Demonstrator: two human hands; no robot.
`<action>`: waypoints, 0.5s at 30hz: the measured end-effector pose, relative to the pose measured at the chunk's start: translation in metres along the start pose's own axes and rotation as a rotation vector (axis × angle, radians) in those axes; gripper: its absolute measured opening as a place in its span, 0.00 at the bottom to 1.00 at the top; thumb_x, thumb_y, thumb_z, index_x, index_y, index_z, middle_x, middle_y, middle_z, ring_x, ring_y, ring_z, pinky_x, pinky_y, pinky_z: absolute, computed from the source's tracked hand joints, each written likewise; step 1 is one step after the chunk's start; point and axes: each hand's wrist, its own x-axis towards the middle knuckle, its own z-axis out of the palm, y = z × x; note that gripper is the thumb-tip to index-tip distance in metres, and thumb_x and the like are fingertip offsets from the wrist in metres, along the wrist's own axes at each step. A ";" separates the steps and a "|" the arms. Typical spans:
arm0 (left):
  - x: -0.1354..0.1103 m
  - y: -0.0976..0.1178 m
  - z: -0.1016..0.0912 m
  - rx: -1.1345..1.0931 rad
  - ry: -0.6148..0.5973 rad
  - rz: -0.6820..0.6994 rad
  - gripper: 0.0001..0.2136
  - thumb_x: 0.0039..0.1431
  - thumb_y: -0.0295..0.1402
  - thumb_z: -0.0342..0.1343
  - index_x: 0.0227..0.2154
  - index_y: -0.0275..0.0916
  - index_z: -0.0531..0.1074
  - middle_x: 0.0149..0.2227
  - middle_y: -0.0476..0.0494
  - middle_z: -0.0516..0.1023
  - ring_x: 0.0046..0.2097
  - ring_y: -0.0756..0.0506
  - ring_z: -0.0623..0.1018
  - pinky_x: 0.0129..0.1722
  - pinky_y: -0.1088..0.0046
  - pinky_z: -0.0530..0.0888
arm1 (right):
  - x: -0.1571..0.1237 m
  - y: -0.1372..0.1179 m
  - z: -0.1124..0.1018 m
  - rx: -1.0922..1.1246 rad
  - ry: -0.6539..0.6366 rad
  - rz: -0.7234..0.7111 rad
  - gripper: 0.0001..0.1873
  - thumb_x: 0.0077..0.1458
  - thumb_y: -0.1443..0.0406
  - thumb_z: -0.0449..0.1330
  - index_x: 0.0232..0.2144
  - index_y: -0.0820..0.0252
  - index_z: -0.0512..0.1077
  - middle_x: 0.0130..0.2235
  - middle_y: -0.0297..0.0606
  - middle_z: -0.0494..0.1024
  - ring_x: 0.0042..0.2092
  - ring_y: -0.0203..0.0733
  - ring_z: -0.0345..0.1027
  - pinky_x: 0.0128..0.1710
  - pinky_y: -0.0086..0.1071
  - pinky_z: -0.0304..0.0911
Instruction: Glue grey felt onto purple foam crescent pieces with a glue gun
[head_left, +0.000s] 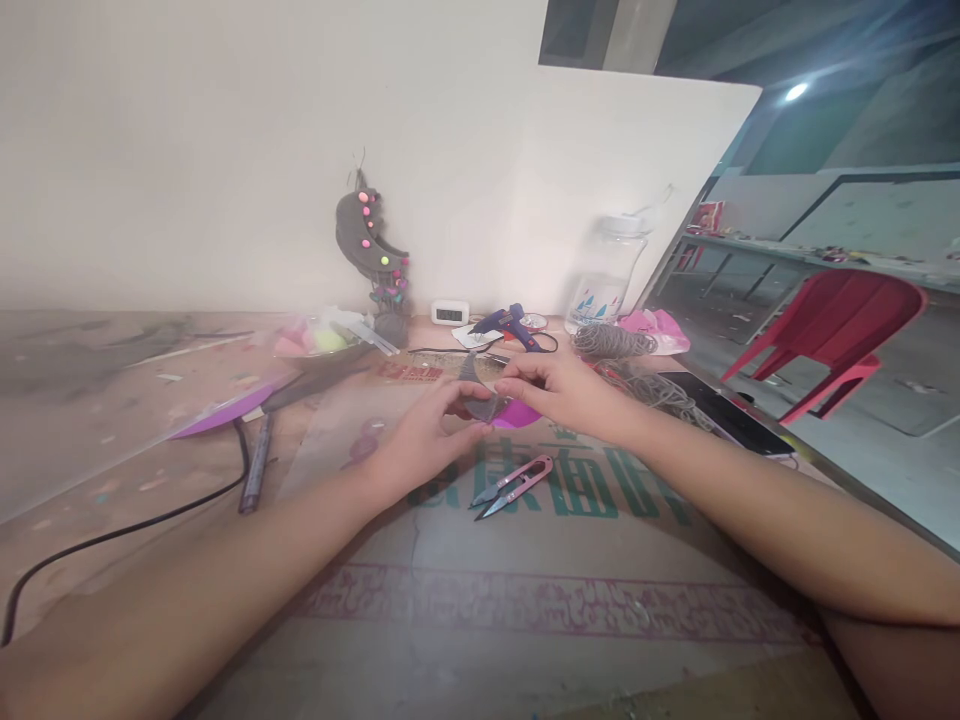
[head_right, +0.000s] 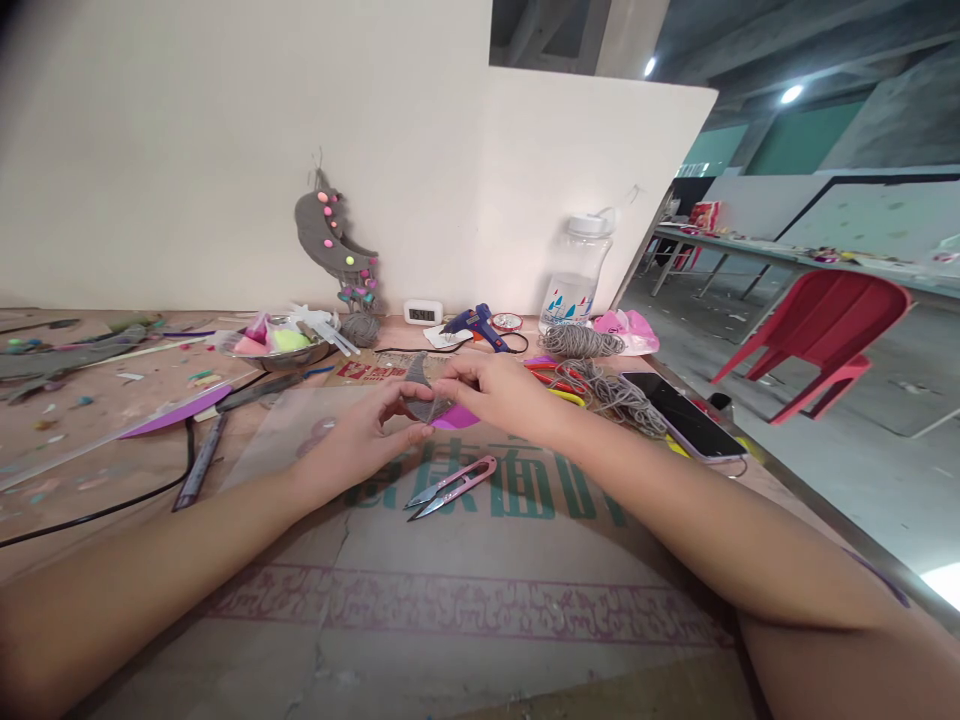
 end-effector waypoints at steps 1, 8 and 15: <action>0.000 0.001 0.000 0.008 0.001 0.003 0.14 0.57 0.37 0.54 0.46 0.42 0.67 0.47 0.44 0.71 0.44 0.47 0.72 0.46 0.68 0.69 | 0.001 0.001 -0.003 0.000 -0.042 0.006 0.14 0.58 0.58 0.53 0.28 0.60 0.72 0.26 0.31 0.68 0.29 0.33 0.58 0.31 0.28 0.52; 0.000 0.006 -0.001 0.044 0.014 0.004 0.15 0.57 0.39 0.54 0.46 0.42 0.68 0.46 0.44 0.69 0.42 0.48 0.73 0.45 0.68 0.70 | 0.006 0.006 -0.028 0.043 -0.218 0.147 0.13 0.55 0.58 0.55 0.33 0.59 0.75 0.30 0.34 0.71 0.32 0.36 0.62 0.34 0.29 0.55; 0.000 0.004 -0.002 0.068 0.080 0.056 0.14 0.57 0.37 0.54 0.46 0.41 0.68 0.44 0.44 0.69 0.44 0.47 0.72 0.44 0.68 0.70 | 0.007 0.022 -0.041 0.168 -0.321 0.263 0.16 0.50 0.54 0.57 0.34 0.59 0.74 0.30 0.33 0.72 0.31 0.35 0.62 0.31 0.29 0.55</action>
